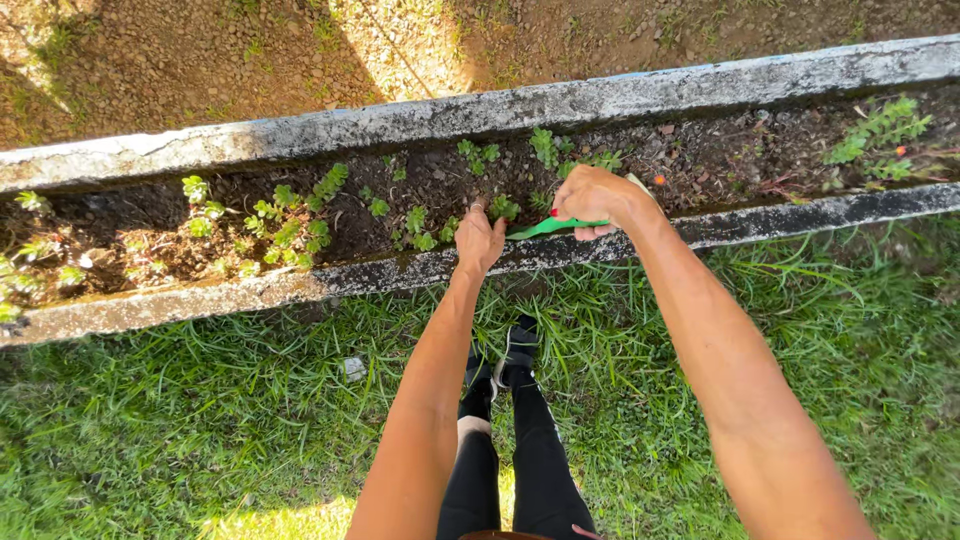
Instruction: The person uses a small green hand trowel to loosen soil and remove weeds from a narrow concrete planter box. They pull the weeds out by hand and discard them while moving along the length of the planter.
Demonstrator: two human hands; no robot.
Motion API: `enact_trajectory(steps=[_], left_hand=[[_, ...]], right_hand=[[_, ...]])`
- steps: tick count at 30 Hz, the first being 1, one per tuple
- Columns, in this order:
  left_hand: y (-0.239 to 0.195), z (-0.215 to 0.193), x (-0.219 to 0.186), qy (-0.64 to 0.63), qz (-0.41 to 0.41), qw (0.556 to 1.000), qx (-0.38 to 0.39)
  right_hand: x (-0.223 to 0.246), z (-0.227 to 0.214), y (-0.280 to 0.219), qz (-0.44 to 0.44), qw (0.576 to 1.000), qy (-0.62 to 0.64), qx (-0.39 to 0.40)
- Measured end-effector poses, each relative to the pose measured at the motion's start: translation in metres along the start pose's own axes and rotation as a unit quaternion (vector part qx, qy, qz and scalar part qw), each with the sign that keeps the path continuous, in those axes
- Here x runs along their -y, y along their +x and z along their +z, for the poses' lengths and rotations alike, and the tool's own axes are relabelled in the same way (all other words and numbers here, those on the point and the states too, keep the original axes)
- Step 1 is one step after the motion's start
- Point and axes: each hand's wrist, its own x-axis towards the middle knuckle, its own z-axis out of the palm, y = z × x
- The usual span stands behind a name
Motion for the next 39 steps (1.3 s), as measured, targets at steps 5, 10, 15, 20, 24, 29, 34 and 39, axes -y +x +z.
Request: enact_trajectory(steps=[5,10,15,20,24,29,34,39], left_hand=[[0.004,-0.001,-0.009,-0.018,0.027,0.998,-0.05],[-0.008,-0.02,-0.032,-0.027,0.037,0.994,-0.103],[-0.013,-0.015,-0.072,-0.056,0.169,0.961,-0.209],[0.005,0.034,-0.091,-0.14,0.137,0.968,-0.155],[0.016,0.075,-0.076,-0.084,0.1,0.978,-0.165],[0.029,0.115,-0.059,-0.031,0.106,0.968,-0.225],[0.04,0.141,-0.066,-0.018,0.065,0.966,-0.249],[0.054,0.136,-0.085,-0.004,0.011,0.973,-0.231]], right_hand=[[-0.026,0.005,-0.022,-0.062,0.994,0.088,0.004],[-0.037,-0.016,-0.073,-0.079,0.997,0.006,-0.026],[-0.056,-0.058,-0.117,-0.208,0.937,-0.194,-0.202],[-0.09,-0.09,-0.127,-0.149,0.932,-0.211,-0.256],[-0.124,-0.106,-0.113,-0.124,0.924,-0.237,-0.273],[-0.169,-0.13,-0.072,-0.18,0.898,-0.287,-0.28],[-0.197,-0.136,-0.024,-0.238,0.884,-0.297,-0.273],[-0.213,-0.137,-0.006,-0.265,0.855,-0.345,-0.284]])
